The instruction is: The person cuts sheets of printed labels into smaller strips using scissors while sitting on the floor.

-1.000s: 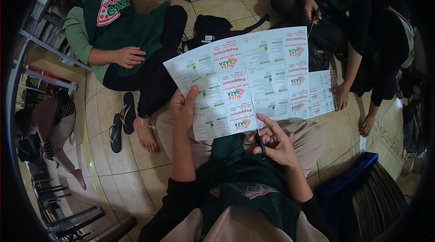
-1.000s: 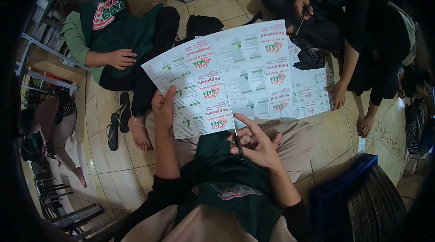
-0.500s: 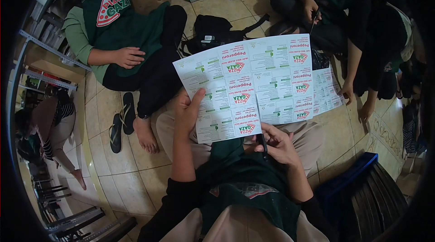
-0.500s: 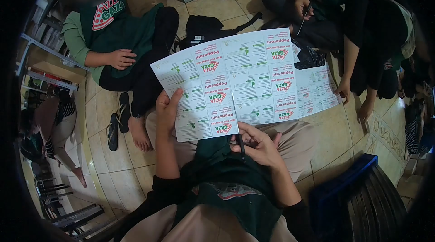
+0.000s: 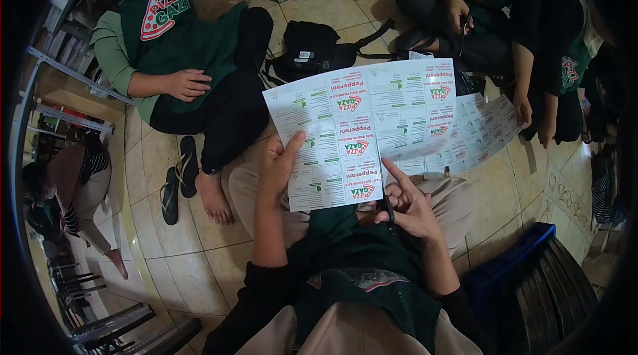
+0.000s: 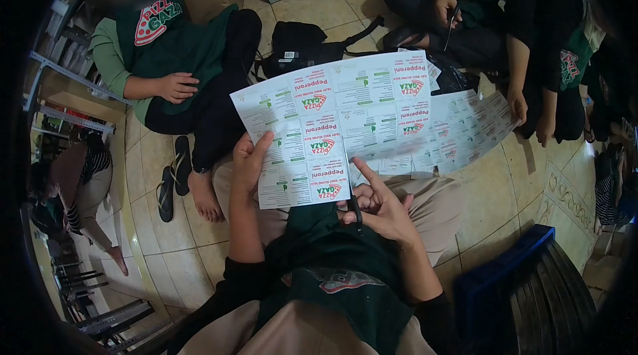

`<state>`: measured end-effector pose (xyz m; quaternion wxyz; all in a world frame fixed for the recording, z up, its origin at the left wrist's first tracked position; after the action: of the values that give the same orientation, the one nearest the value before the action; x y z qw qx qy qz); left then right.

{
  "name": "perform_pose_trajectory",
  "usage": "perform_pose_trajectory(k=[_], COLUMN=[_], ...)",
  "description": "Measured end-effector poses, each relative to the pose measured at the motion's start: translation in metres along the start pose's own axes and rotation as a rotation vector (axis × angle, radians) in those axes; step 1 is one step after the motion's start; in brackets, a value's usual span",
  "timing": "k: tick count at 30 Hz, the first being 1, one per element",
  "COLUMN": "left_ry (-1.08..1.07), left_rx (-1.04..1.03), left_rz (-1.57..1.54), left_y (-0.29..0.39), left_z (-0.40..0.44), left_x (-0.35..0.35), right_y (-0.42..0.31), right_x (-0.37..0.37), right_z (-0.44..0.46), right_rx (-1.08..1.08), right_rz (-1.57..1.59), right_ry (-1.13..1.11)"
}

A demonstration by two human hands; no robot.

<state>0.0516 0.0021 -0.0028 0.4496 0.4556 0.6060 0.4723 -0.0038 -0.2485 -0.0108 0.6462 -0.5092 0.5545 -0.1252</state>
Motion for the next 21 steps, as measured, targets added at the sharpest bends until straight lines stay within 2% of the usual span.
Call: perform_pose_trajectory(k=[5, 7, 13, 21], left_ry=[-0.074, -0.128, -0.097, -0.105], left_rx=[0.096, 0.064, -0.036, -0.040], left_rz=[0.019, 0.011, 0.079, 0.077], left_y=[-0.012, -0.014, -0.006, -0.006], left_z=[-0.002, -0.002, -0.005, -0.004], left_x=[-0.004, -0.006, -0.011, -0.007], right_y=[0.006, 0.002, 0.003, 0.008], right_x=[0.017, 0.016, 0.019, 0.018], right_z=[-0.001, -0.002, -0.004, -0.003], right_rx=[-0.043, -0.061, -0.051, -0.017], right_rz=[-0.030, -0.046, -0.129, -0.120], right_ry=[-0.018, -0.015, -0.016, 0.016])
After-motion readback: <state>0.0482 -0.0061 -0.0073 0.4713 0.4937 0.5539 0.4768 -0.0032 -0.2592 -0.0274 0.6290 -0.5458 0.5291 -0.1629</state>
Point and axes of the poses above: each hand's wrist, its own z-axis towards the middle knuckle, its own x-axis out of the back of the hand, y = z × x, the point moved 3 cm from there along z, towards the middle knuckle, and after that the axes turned 4 degrees about z, right-handed, at the moved point
